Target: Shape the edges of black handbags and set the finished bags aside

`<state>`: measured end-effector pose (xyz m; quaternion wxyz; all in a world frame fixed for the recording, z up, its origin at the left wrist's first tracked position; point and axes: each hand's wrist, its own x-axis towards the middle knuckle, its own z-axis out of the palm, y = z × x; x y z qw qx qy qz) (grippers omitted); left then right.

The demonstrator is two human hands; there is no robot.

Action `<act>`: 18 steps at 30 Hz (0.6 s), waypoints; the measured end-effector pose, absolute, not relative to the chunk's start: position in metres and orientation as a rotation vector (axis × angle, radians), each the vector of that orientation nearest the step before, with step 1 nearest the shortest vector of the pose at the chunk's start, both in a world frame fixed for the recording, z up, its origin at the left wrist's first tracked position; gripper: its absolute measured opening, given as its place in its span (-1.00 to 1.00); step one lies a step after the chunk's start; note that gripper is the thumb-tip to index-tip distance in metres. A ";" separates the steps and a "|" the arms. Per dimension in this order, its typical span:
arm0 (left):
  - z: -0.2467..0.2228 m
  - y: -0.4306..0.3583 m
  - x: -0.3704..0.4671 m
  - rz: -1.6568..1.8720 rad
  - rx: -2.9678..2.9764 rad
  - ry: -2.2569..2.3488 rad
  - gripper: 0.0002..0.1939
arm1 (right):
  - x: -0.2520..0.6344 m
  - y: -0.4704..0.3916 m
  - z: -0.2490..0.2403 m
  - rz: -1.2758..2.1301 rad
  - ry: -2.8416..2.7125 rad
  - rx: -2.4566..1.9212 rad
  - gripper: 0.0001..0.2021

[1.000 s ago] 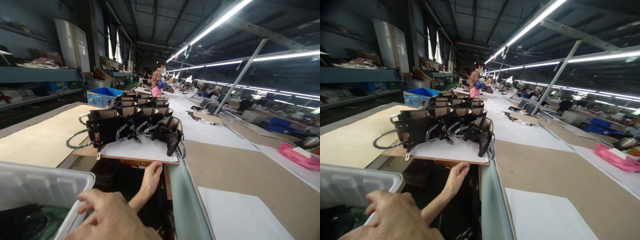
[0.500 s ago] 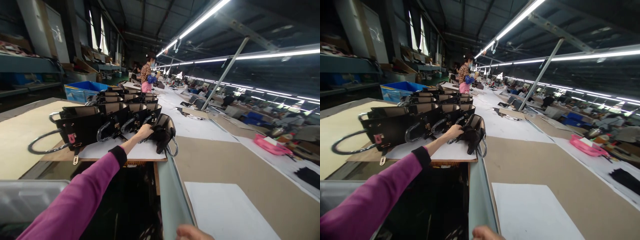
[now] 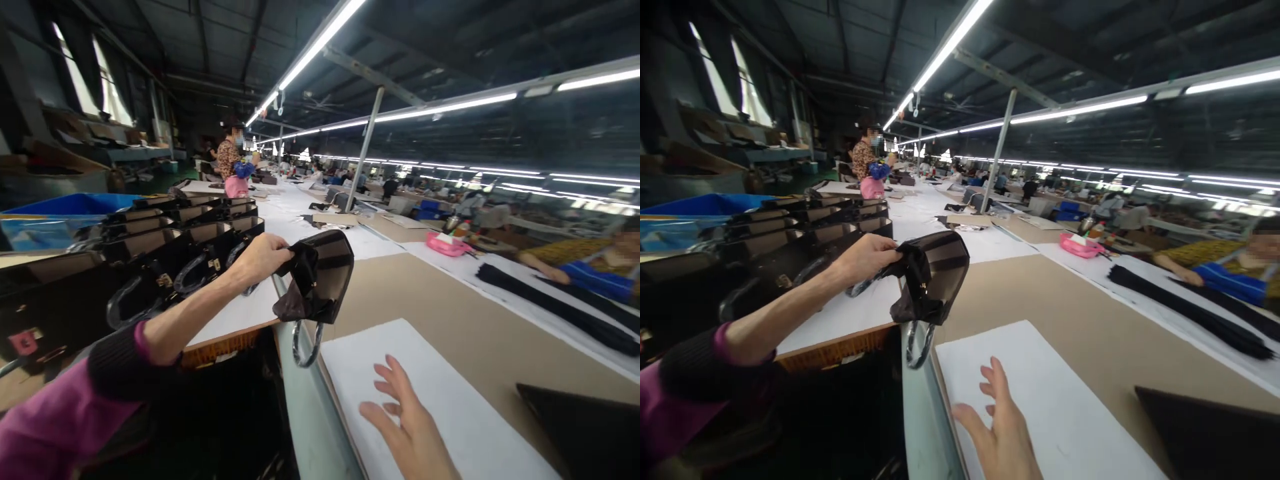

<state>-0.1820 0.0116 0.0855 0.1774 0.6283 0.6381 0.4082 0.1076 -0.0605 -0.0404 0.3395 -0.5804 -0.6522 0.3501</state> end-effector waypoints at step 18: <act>0.023 -0.057 0.006 0.552 1.758 1.371 -0.70 | 0.253 -0.139 -0.069 -1.070 -1.832 -1.523 -0.81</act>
